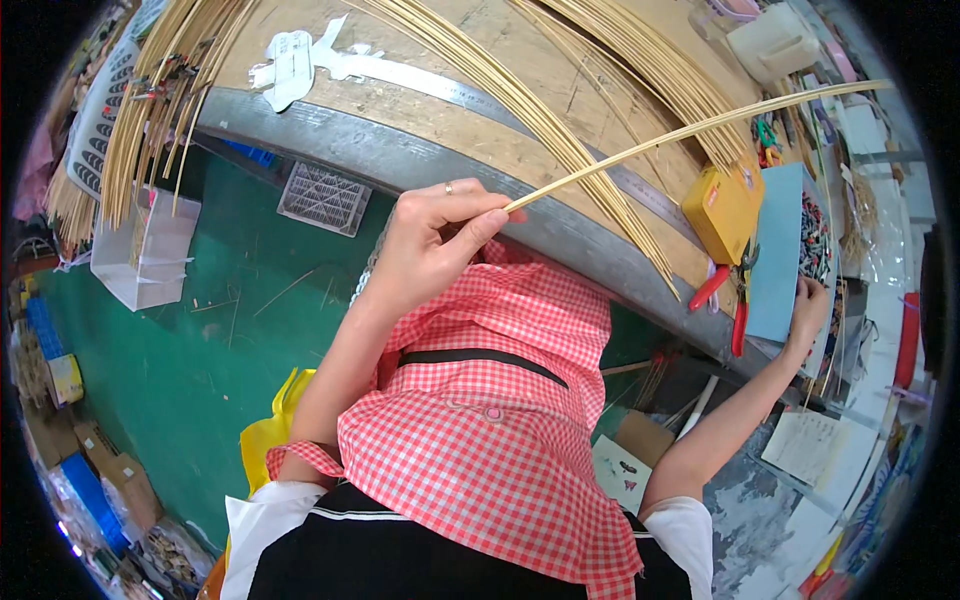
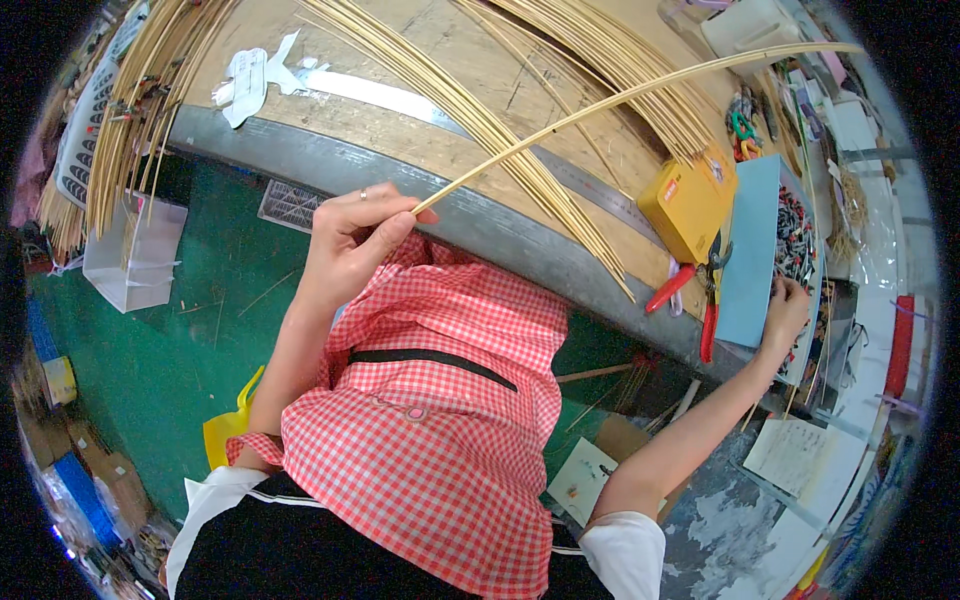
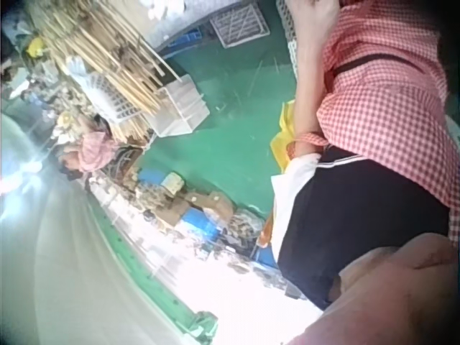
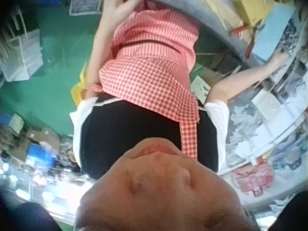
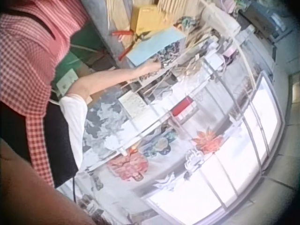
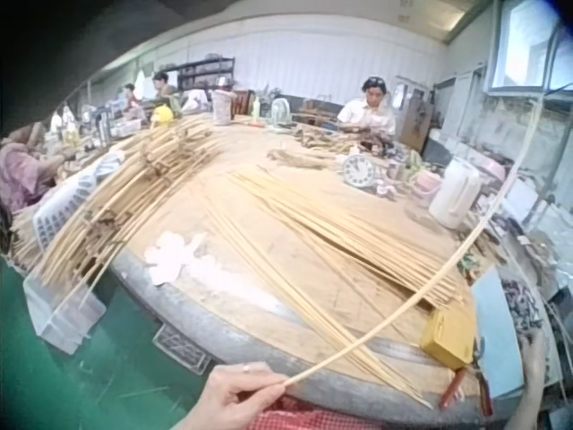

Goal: The person repeatedly picks up thin bamboo sticks and small metal clips from a workbench. They align the sticks and secure them together using the clips, then place the assembled units into a container. The process is repetitive and involves handling multiple sticks and clips throughout the video.

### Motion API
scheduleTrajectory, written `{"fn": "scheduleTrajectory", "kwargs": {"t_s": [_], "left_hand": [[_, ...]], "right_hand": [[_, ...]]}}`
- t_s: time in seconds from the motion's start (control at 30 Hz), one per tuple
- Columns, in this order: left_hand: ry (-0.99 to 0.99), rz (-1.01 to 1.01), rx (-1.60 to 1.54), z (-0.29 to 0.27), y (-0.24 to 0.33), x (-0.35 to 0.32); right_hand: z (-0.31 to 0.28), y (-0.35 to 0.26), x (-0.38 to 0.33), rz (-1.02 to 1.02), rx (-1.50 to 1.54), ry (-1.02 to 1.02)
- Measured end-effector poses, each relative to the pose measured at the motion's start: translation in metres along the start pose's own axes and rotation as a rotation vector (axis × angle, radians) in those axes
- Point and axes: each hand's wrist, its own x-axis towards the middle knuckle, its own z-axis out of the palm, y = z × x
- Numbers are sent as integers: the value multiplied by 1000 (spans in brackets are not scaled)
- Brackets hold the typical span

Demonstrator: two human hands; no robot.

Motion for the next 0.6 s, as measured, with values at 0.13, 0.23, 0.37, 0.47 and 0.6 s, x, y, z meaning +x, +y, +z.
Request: {"fn": "scheduleTrajectory", "kwargs": {"t_s": [0.13, 0.23, 0.37, 0.47, 0.6], "left_hand": [[3, -11, -3, 1, -3, -1], [-5, -2, -10, 0, -6, -1], [-2, -9, -15, -2, -9, -1], [1, 3, -13, -3, -12, -1], [3, 0, 2, -2, -11, -1]], "right_hand": [[-14, -37, -8, 58, -135, 235], [-13, -21, -8, 69, 108, 327], [-12, -25, -12, 232, 752, 161], [-13, -20, -12, 207, 800, 100], [-11, -8, -11, 218, 888, 139]]}}
